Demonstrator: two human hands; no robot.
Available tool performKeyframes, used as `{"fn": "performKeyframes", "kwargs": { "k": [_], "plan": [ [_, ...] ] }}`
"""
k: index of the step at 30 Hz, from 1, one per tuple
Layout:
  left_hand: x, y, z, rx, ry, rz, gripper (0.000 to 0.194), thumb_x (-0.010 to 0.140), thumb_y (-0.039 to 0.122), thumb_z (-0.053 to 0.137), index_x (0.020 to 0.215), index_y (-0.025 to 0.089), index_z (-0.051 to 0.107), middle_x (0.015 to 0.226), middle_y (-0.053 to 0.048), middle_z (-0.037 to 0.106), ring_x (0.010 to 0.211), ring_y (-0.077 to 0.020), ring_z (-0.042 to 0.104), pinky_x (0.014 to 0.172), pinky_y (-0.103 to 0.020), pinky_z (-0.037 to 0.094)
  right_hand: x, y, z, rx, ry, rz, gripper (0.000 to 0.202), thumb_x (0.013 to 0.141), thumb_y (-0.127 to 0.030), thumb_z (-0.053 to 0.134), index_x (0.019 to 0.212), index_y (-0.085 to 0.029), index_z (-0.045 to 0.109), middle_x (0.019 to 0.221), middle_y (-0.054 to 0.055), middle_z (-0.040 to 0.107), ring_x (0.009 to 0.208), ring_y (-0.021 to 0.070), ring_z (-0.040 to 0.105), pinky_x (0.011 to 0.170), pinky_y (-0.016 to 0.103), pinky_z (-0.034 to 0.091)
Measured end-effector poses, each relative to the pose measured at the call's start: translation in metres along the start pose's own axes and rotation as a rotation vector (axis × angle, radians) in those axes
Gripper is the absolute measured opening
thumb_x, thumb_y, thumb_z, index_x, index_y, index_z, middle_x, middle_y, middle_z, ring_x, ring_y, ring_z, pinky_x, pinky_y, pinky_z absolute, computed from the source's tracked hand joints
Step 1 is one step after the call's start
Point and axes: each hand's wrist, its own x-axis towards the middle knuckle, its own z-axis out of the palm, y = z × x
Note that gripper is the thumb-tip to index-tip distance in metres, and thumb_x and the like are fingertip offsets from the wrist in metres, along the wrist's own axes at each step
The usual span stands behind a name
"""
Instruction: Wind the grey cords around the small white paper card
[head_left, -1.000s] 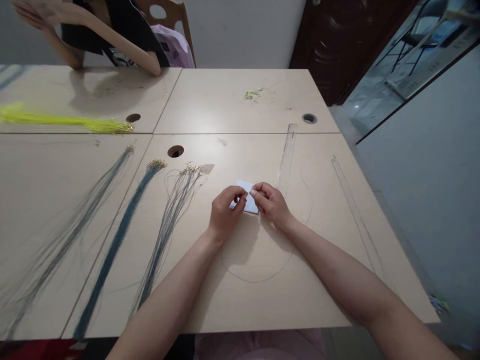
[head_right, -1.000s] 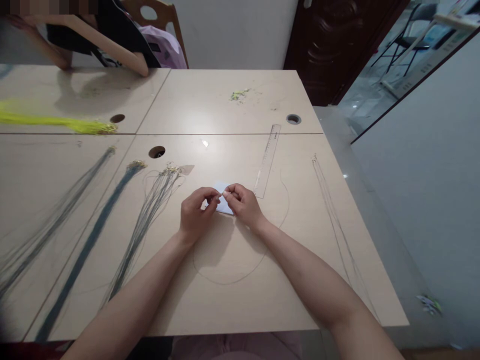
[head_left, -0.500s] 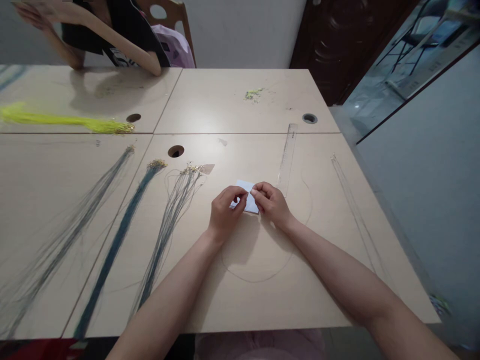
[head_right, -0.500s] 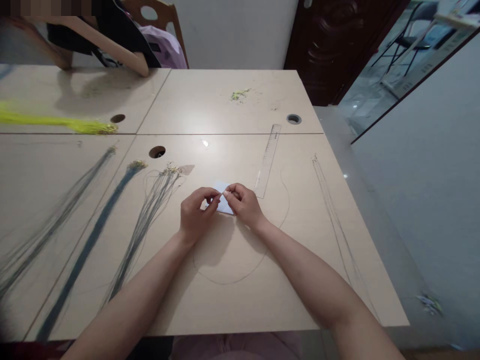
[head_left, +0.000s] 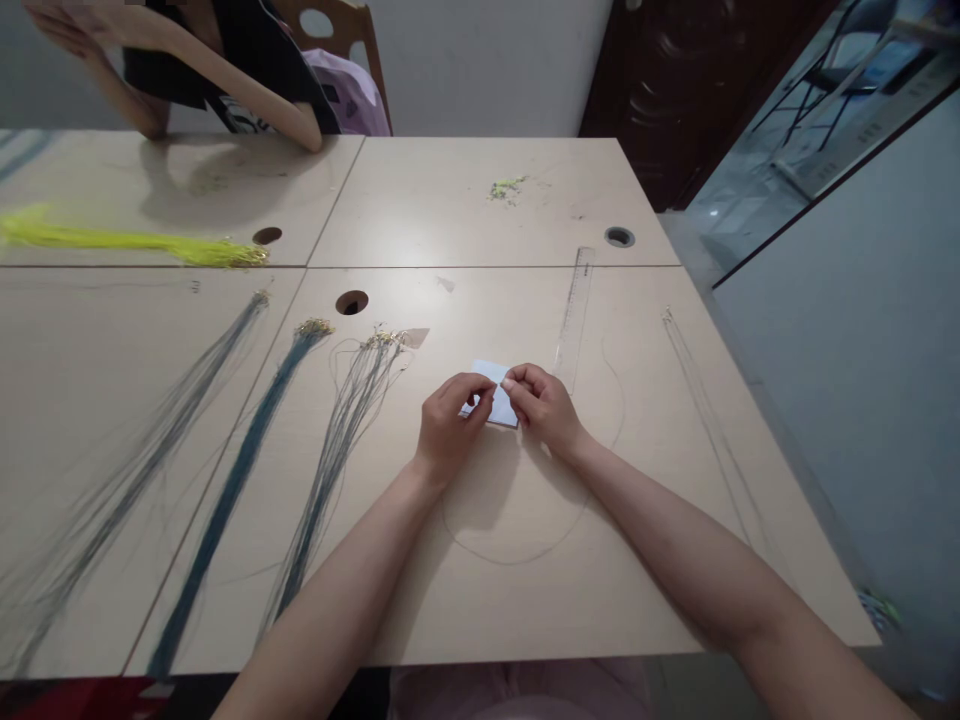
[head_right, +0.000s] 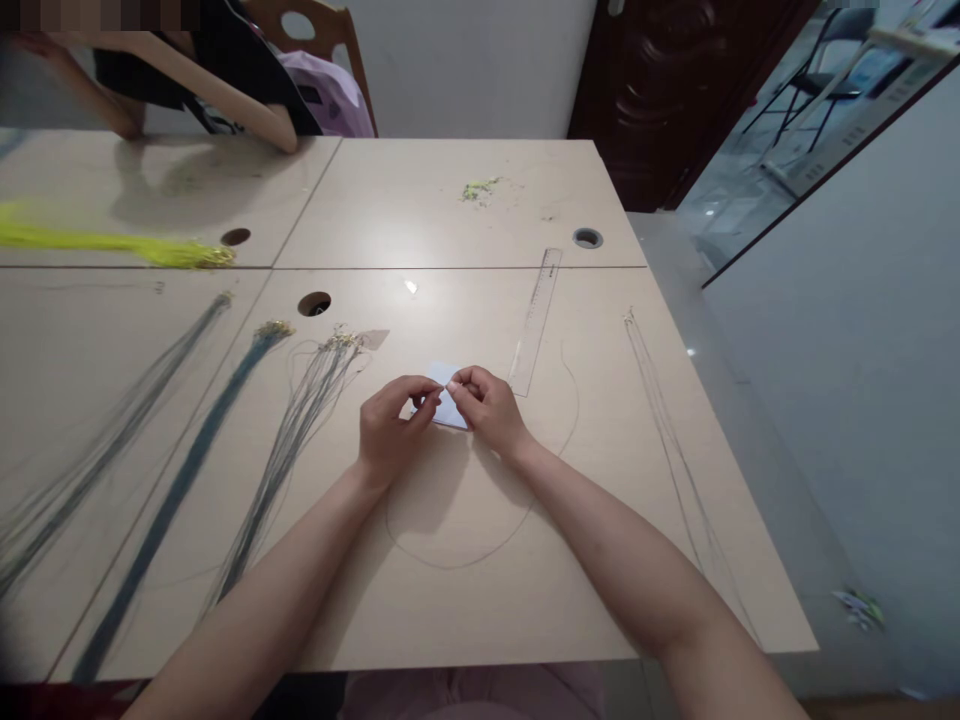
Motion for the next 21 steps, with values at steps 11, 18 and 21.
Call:
{"fn": "performKeyframes", "kwargs": {
  "k": [11, 18, 21],
  "plan": [
    [0.0002, -0.0003, -0.0001, 0.022, 0.023, 0.009, 0.007, 0.077, 0.012, 0.054, 0.08, 0.017, 0.058, 0.07, 0.0, 0.061, 0.061, -0.0082, 0.051, 0.06, -0.021, 0.045, -0.0006, -0.0003, 0.0004, 0.011, 0.003, -0.004, 0.016, 0.08, -0.034, 0.052, 0.076, -0.018, 0.05, 0.044, -0.008, 0.04, 0.039, 0.0073, 0.035, 0.042, 0.021, 0.031],
    [0.0006, 0.0011, 0.0002, 0.023, 0.024, 0.008, 0.007, 0.076, 0.011, 0.055, 0.078, 0.017, 0.058, 0.07, 0.0, 0.061, 0.062, -0.0075, 0.051, 0.06, -0.02, 0.044, 0.0, 0.0002, 0.0001, 0.011, -0.003, -0.009, 0.016, 0.08, -0.033, 0.052, 0.076, -0.018, 0.05, 0.044, -0.008, 0.04, 0.039, 0.0069, 0.035, 0.042, 0.02, 0.029],
    [0.0007, 0.0008, -0.0001, 0.021, 0.017, 0.003, 0.007, 0.076, 0.01, 0.055, 0.078, 0.017, 0.057, 0.069, 0.0, 0.061, 0.061, -0.0076, 0.05, 0.06, -0.02, 0.044, 0.0, 0.0002, 0.0002, 0.008, -0.005, -0.003, 0.017, 0.08, -0.034, 0.052, 0.076, -0.018, 0.05, 0.045, -0.008, 0.04, 0.039, 0.0069, 0.035, 0.042, 0.021, 0.03]
  ]
}}
